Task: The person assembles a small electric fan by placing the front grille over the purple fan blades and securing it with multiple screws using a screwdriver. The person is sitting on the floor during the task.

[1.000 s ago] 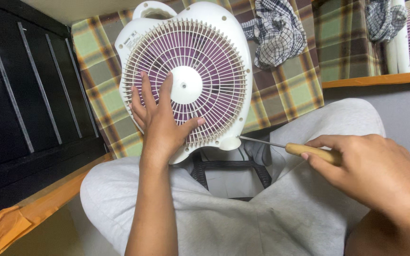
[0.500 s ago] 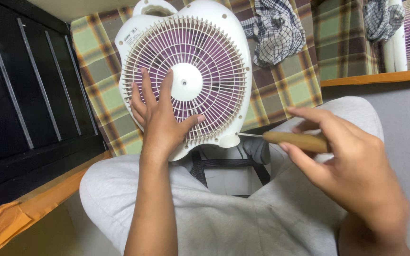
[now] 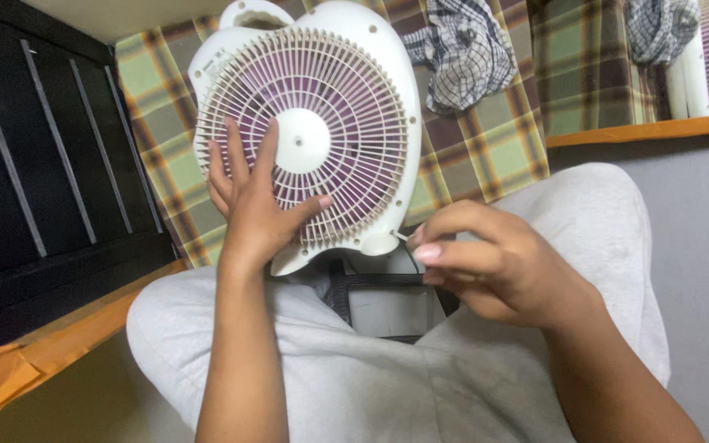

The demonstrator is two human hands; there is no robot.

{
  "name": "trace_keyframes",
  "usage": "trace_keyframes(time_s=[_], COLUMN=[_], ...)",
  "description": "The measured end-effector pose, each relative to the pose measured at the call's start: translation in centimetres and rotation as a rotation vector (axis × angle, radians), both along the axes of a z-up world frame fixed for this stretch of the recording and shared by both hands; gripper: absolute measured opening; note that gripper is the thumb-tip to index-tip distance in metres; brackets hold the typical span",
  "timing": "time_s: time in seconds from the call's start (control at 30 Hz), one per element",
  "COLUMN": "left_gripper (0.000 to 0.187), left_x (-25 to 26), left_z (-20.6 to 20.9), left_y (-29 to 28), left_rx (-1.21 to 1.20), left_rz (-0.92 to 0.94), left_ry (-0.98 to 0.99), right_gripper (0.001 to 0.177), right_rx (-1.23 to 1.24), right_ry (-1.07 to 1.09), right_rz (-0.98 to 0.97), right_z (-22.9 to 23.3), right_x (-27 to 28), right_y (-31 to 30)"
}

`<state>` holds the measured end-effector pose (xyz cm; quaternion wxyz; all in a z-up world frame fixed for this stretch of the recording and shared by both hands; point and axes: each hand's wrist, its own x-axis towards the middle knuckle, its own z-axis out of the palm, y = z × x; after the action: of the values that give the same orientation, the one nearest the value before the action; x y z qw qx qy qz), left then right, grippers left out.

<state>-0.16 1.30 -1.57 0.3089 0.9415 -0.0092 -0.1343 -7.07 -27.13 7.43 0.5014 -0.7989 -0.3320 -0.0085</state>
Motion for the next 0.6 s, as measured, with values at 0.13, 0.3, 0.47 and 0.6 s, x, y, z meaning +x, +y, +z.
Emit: trace_keyframes(time_s=[0.13, 0.3, 0.47, 0.6], left_gripper=[0.126, 0.126, 0.128, 0.127], left_x=[0.1, -0.6, -0.5, -0.6], left_z=[-1.0, -1.7, -1.7, -1.6], left_y=[0.4, 0.2, -0.2, -0.3], left_rx=[0.011, -0.009, -0.007, 0.001], left_rz=[-0.024, -0.002, 0.019, 0.032], left_ry=[0.017, 0.055, 0.051, 0.048], right_gripper=[0.063, 0.047, 0.043, 0.038], right_rx=[0.042, 0.105, 0.175, 0.125], right_ry=[-0.008, 0.034, 0.073, -0.043], right_rz=[0.07, 0.087, 0.127, 0.003], right_z=[0.0, -0.7, -0.1, -0.4], right_x=[0.0, -0.1, 0.8, 0.8], right_y=[-0.1, -0.1, -2.0, -3.1])
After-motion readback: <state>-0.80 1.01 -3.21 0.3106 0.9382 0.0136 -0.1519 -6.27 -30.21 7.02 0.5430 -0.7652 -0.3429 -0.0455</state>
